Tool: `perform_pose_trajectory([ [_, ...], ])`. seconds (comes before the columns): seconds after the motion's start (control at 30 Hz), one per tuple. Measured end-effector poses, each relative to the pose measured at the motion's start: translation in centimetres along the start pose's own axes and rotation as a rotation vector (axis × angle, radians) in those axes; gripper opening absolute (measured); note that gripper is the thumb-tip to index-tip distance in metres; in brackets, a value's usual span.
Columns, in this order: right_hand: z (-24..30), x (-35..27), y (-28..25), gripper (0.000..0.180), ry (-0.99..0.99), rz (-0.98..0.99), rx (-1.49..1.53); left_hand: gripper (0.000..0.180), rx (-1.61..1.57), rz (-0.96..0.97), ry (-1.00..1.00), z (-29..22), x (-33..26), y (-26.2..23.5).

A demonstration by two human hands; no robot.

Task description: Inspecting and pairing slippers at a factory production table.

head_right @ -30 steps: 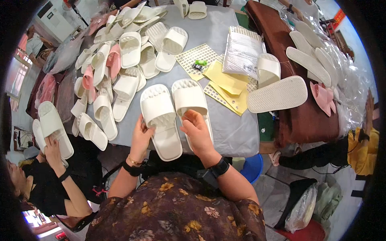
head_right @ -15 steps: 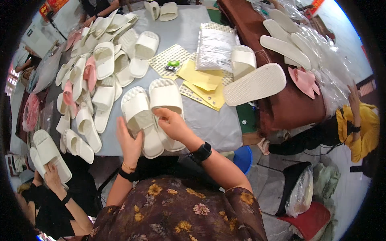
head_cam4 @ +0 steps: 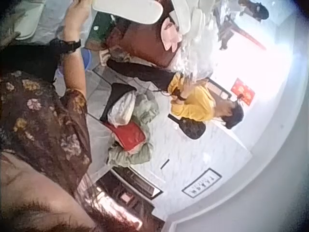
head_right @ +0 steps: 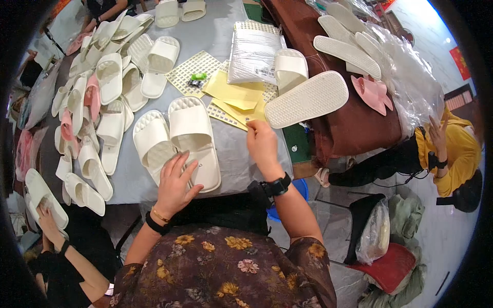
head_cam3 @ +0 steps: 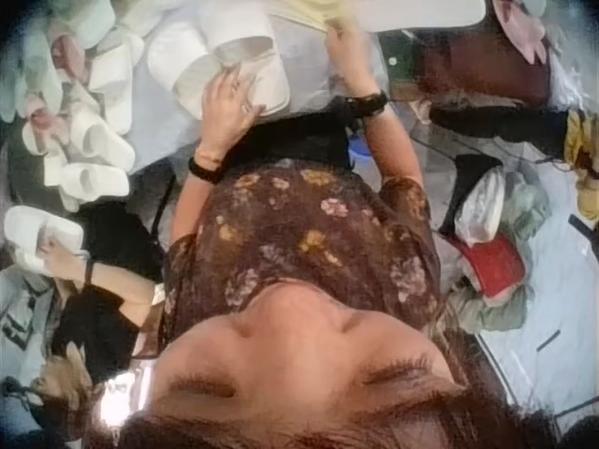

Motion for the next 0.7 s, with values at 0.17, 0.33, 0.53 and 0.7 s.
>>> perform_pose_trajectory([
  [0.17, -2.9, 1.4, -2.5, 0.013, -0.013, 0.012, -0.254, 0.061, -0.004, 0.008, -0.007, 0.3, 0.0, 0.5],
  [0.33, -3.6, 2.1, -1.3, 0.014, 0.013, 0.101, -0.281, 0.061, 0.004, 0.002, -0.017, 0.4, -0.1, 0.6],
  [0.53, -3.1, 2.2, 0.0, 0.009, -0.001, 0.191, -0.336, 0.061, -0.008, -0.007, -0.007, 0.3, -0.1, 0.5],
  [0.7, -2.9, 2.0, 0.0, 0.007, -0.016, 0.218, -0.317, 0.06, -0.004, -0.018, -0.001, 0.3, -0.1, 0.5],
])
Point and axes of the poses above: each hand's wrist, its own x-axis towards the middle knuckle, its own y-axis out of the palm, z = x × y, the point moved 10 cm from there along x, towards the middle knuckle, and after that the axes turned 13 degrees about -y, right-handed, at the moved point
